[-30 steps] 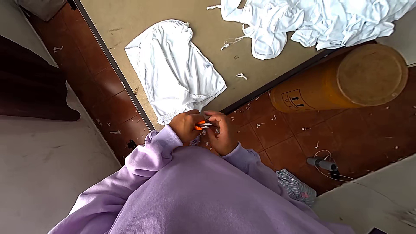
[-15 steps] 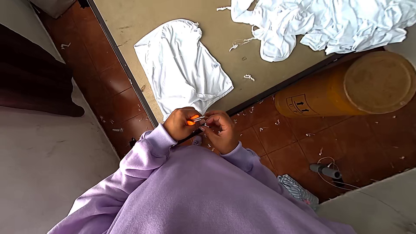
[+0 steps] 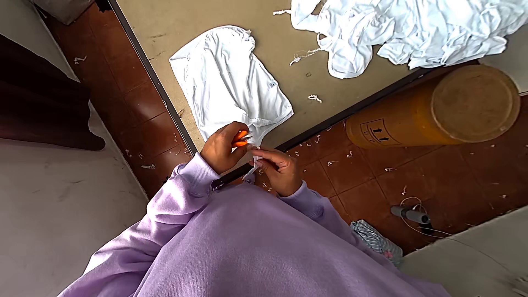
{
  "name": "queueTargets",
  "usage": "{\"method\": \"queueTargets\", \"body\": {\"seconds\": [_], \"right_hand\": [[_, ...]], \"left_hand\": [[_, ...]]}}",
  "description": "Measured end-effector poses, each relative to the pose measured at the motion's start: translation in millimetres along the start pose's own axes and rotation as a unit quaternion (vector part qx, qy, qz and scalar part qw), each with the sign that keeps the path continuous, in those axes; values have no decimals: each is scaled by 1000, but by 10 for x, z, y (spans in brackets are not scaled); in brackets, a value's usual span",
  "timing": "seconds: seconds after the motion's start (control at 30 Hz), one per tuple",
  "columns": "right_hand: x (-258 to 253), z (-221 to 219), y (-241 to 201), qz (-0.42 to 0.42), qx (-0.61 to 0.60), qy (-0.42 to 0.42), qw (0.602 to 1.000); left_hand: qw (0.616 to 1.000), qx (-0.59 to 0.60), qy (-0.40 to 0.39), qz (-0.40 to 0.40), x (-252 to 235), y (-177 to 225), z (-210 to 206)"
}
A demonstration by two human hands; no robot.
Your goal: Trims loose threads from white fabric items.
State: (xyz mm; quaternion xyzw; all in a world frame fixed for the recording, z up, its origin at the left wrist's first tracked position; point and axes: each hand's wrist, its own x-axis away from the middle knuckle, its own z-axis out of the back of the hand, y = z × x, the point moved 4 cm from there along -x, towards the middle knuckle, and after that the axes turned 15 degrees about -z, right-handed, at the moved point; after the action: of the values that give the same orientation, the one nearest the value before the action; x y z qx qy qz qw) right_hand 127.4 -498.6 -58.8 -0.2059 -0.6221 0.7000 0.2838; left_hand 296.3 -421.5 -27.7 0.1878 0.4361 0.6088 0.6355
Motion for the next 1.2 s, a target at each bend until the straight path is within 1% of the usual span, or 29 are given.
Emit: {"method": "queueTargets", "body": {"seconds": [0.07, 0.13, 0.2, 0.33, 0.5, 0.7, 0.9, 1.2], "right_hand": [[-11, 34, 31, -22, -43, -13, 999], [-22, 64, 36, -25, -48, -16, 998], [-28, 80, 24, -18, -32, -20, 999], [-42, 71, 11, -3, -1, -26, 1000], [-43, 92, -34, -16, 20, -21, 999], [-34, 108, -21, -47, 2, -15, 999], [-33, 70, -59, -50, 29, -3, 998], [22, 45, 25, -87, 31, 12, 996]], "left_hand": [[998, -12, -61, 23, 38, -17, 28], [994, -10, -111, 9, 71, -13, 34], [990, -12, -141, -14, 88, -1, -6], [987, -20, -149, -49, 35, 20, -96], [986, -41, -140, -84, -29, 25, -138], [982, -66, -150, -94, -37, -50, -67], [978, -35, -171, -115, -90, -52, -133], [965, 10, -243, -98, -53, -167, -223]]}}
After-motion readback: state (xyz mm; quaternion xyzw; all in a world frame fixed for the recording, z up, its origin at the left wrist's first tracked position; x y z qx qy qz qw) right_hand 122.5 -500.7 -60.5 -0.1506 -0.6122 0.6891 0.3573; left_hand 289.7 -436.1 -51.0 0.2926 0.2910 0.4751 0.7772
